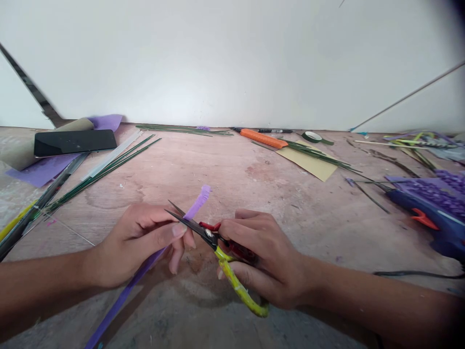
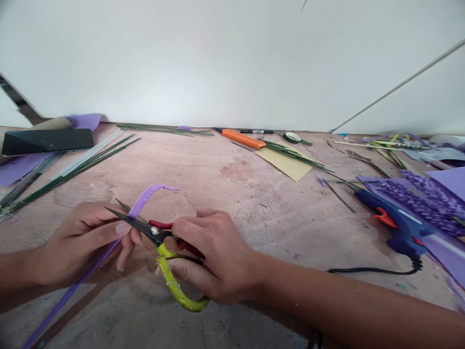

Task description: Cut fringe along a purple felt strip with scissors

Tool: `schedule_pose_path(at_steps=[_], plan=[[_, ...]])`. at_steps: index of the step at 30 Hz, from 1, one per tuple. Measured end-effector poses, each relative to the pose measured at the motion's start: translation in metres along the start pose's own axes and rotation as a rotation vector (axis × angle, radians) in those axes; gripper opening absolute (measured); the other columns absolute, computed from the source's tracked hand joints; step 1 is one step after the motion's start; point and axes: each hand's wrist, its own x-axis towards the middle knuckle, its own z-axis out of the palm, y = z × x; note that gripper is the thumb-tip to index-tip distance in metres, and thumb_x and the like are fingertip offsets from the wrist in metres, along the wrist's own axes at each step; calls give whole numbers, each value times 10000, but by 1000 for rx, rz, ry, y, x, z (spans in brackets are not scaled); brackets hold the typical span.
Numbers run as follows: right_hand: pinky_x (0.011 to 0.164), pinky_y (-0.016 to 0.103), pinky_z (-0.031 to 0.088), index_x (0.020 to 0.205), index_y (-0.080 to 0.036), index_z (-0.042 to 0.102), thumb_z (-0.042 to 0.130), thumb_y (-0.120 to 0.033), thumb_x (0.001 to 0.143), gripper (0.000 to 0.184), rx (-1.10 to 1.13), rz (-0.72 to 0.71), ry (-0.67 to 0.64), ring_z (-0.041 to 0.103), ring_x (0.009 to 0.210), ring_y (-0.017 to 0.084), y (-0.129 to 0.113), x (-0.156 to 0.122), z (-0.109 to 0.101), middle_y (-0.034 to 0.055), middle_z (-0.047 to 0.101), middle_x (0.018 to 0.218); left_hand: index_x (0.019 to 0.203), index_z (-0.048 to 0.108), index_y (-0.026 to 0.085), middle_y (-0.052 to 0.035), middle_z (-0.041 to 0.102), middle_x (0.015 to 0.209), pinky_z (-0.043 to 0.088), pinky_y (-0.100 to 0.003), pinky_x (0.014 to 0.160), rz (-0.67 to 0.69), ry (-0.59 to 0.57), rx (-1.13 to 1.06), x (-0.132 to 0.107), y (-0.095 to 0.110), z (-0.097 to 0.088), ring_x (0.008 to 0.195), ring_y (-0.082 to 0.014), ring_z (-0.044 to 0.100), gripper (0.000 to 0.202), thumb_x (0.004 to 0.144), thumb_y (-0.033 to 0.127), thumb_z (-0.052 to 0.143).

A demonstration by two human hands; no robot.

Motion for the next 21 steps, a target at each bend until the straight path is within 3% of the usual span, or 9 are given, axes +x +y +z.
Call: schedule_pose_path(at_steps=[4,14,21], plan=[[579,279,234,751,-210,376,467,-317,932,229,7,-1,13,342,526,118,0,0,0,-45,441,634,923,705,148,2,645,582,325,-157,439,-36,-6,-28,-1,-1,-1,462,-56,467,261,974,335,530],[575,263,215,729,-203,363,567,-268,839,240,-22,56,44,343,523,97,-1,2,1,-62,448,637,885,686,148,14,626,581,329,-150,406,20,73,-12,2,1,1,427,-45,431,268,981,332,516],[576,253,229,732,-201,366,567,-223,807,215,-9,52,39,344,520,92,-2,2,1,-71,446,639,862,677,157,18,638,591,345,-132,438,36,31,37,1,3,1,459,-41,462,256,983,311,513]])
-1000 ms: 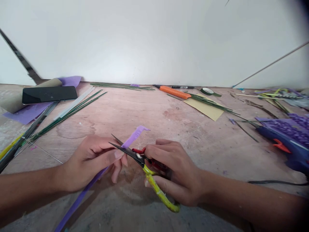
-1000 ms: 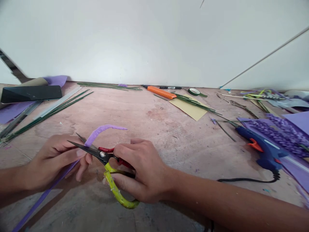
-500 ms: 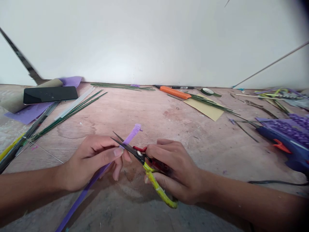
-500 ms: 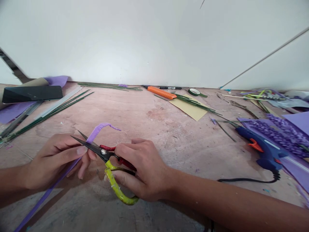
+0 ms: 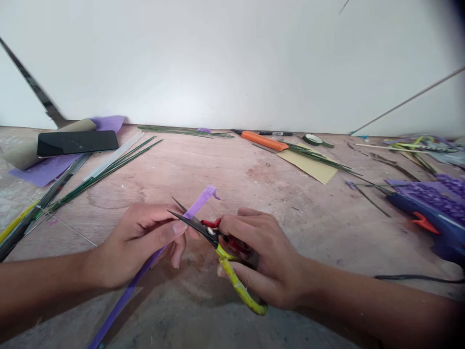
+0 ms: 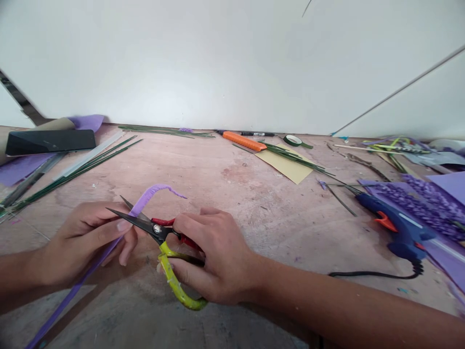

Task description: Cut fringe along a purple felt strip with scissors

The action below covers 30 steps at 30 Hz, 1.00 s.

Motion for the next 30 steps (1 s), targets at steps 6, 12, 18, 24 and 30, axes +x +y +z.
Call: schedule_pose_path(at_steps=[6,12,18,24,30], plan=[[575,255,227,733,-201,363,575,-222,803,224,6,3,-5,326,523,91,1,0,1,-75,436,645,785,640,155,18,643,598,360,-138,441,-2,1,19,0,-1,0,454,-45,472,279,979,312,516],[583,267,226,737,-200,378,552,-268,865,226,12,-9,-25,340,535,103,1,-1,0,-61,446,645,912,705,162,16,641,589,355,-134,441,8,-10,28,1,-1,0,458,-44,466,264,987,314,503],[594,283,244,753,-196,435,479,-272,924,192,19,-42,-22,375,530,118,2,-1,0,-45,471,635,898,723,153,18,632,560,342,-131,422,-30,-4,-21,3,-1,0,435,-40,447,277,978,323,519],[588,281,243,735,-199,395,530,-274,877,210,29,-23,-23,346,520,104,2,-1,1,-56,448,623,857,708,142,16,633,562,342,-130,432,-20,-32,10,2,-1,-1,444,-40,472,280,980,304,515],[583,286,240,742,-200,399,490,-274,914,209,37,-54,-20,328,526,111,2,-2,0,-50,439,626,857,701,136,4,645,573,345,-144,448,-53,-33,-19,0,-3,-1,466,-50,492,289,979,325,519]])
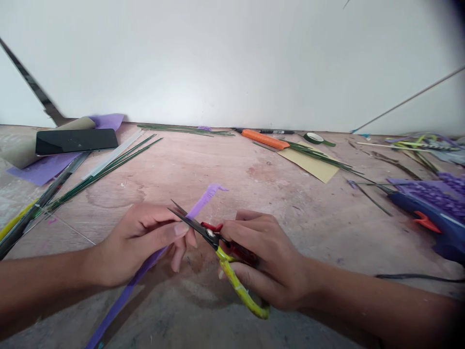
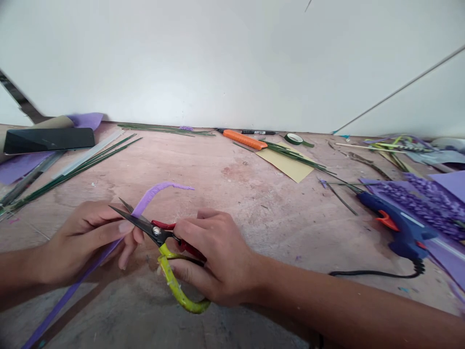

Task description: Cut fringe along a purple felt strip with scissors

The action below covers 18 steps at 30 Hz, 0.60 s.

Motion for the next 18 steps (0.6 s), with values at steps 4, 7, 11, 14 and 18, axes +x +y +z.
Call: schedule_pose_path(at_steps=[4,7,11,14,18], plan=[[581,276,235,764,-197,414,501,-267,917,189,-24,12,23,337,520,108,0,0,0,-56,439,624,895,706,142,-10,671,614,354,-149,457,-38,8,-59,0,0,0,498,-59,502,296,981,347,511],[581,266,228,761,-202,392,543,-263,889,207,-25,28,29,337,513,101,0,1,1,-67,433,615,891,706,147,2,667,603,355,-143,459,-32,12,-10,1,1,0,485,-50,485,280,981,334,518],[585,257,228,758,-202,391,564,-242,853,201,-18,36,47,354,529,100,1,2,1,-67,443,625,863,703,155,22,644,572,355,-142,458,8,50,19,1,2,1,450,-39,451,295,991,327,500],[581,258,231,743,-202,383,561,-241,846,209,-31,41,40,347,523,98,0,3,1,-66,439,622,846,703,153,20,641,581,354,-152,447,44,64,46,0,2,2,440,-42,449,307,993,321,491],[581,261,234,738,-204,374,554,-250,850,217,-42,47,22,350,521,99,-1,3,1,-64,441,626,819,691,152,18,637,582,395,-172,496,66,67,87,0,4,2,459,-59,471,321,998,309,476]])
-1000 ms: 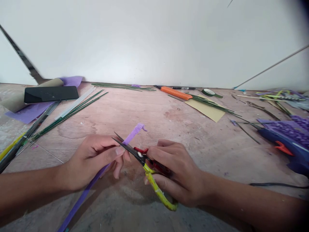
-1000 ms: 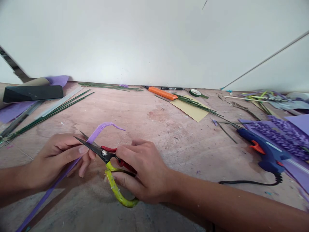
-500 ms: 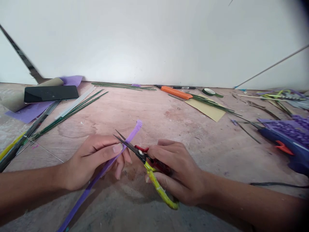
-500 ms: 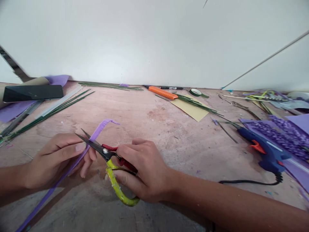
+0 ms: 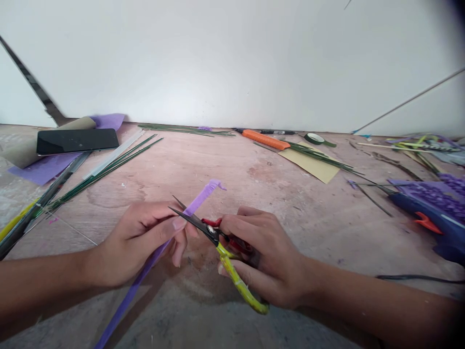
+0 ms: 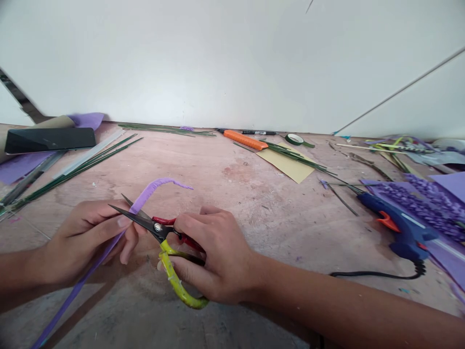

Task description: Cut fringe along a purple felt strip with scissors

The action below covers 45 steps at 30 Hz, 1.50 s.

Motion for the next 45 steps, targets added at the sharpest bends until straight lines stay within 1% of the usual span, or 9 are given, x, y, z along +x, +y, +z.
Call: schedule_pose_path(at_steps=[5,9,14,21,27,31,36,40,45], plan=[[587,261,242,750,-204,382,554,-246,861,209,-4,-3,-10,355,525,103,0,-1,0,-62,453,630,659,659,140,-12,646,608,432,-183,607,56,-21,119,4,2,0,602,-93,557,424,1002,285,457],[587,273,235,748,-204,390,520,-275,893,208,11,-14,-26,348,520,112,0,-2,-1,-55,445,625,727,668,138,-5,644,590,427,-182,581,48,-23,85,4,1,0,581,-92,559,367,998,288,471],[593,293,243,759,-199,446,433,-307,953,222,29,-29,-43,397,526,128,1,-3,-2,-24,506,636,786,673,142,12,640,577,423,-166,550,-18,-9,3,1,-2,1,522,-70,528,317,992,302,492],[581,282,239,729,-209,381,506,-294,901,229,-6,-23,-43,340,524,117,0,-1,-2,-45,451,621,835,671,117,-7,628,576,402,-177,494,-32,-61,-68,2,-4,2,503,-87,571,308,981,331,505],[587,283,243,757,-208,412,473,-315,941,221,-17,-28,-37,372,528,125,0,-2,-1,-43,462,617,832,688,123,-10,647,560,393,-186,501,-53,-24,-20,2,-2,1,499,-93,538,296,972,321,517],[582,270,229,743,-206,381,520,-310,902,235,-24,1,-29,353,518,109,1,-1,0,-58,445,614,771,675,126,-9,638,545,370,-185,479,-60,-9,-65,2,-1,1,473,-84,494,311,966,318,527],[590,270,232,742,-199,400,536,-288,860,201,-14,17,-31,341,529,109,1,1,1,-52,463,625,763,652,146,3,649,558,381,-191,513,-34,16,-124,0,-2,1,488,-84,491,298,980,282,501],[586,275,236,749,-206,388,530,-320,873,221,-16,13,-21,341,540,117,0,1,-1,-45,463,628,661,643,137,-22,661,588,393,-209,551,-40,20,-7,-3,-3,-1,544,-103,522,393,982,307,492],[578,274,240,747,-214,359,507,-353,892,250,-11,8,-41,340,556,124,0,1,-2,-44,436,630,692,661,135,-27,672,585,396,-218,530,-52,11,47,-3,-3,-1,515,-111,516,399,983,337,476]])
